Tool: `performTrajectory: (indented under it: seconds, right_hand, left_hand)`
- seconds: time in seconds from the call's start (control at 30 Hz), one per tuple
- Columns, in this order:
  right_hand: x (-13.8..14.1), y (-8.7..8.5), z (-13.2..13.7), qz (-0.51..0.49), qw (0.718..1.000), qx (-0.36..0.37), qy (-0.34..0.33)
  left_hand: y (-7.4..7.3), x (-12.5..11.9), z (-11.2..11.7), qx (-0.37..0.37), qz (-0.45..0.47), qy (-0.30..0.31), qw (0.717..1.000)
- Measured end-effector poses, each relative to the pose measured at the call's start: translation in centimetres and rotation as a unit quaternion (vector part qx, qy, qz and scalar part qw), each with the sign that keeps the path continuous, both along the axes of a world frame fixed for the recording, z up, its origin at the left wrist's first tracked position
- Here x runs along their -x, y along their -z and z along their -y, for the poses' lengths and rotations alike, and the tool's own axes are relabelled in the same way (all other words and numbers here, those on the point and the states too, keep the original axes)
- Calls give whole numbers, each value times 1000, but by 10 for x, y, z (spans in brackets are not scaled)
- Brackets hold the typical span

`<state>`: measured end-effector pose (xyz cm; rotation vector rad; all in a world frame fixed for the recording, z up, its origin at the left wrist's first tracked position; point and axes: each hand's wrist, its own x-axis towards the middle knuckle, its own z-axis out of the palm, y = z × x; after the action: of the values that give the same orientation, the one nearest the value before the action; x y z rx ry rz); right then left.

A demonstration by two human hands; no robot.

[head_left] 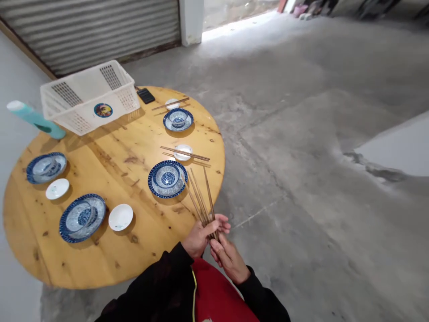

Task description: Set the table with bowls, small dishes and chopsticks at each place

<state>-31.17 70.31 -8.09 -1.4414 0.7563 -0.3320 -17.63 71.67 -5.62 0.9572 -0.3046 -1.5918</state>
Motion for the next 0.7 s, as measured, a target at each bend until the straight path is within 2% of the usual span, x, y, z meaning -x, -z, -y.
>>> performTrajectory:
  seconds: [0.1,0.17,0.3,0.37,0.4,0.47,0.53,0.63,0.7]
  right_hand:
    - [-14,4,39,-33,997,40,-62]
    - [-24,8,62,-58,988,88,-112]
    - [-34,11,101,-101,953,186,-217]
    - [-35,10,123,-108,940,212,-243]
    - [-36,10,137,-110,939,230,-229]
    - [-44,9,169,-112,936,299,-151]
    - [-61,12,207,-111,906,404,-63]
    - [-101,20,257,-138,833,533,-57]
    - [-130,26,276,-212,794,561,-100]
  left_hand:
    - [-6,-16,35,-27,-81,-95,992]
    - [-7,-27,54,-46,-98,-130,986]
    - [-1,-41,82,-75,-56,-157,983]
    - [1,-46,93,-75,-35,-185,979]
    - [2,-49,98,-74,-25,-203,976]
    - [2,-56,105,-71,-5,-233,970]
    - [1,-63,111,-69,4,-253,965]
    - [1,-69,118,-71,0,-285,956]
    - [3,-69,124,-80,-6,-311,947]
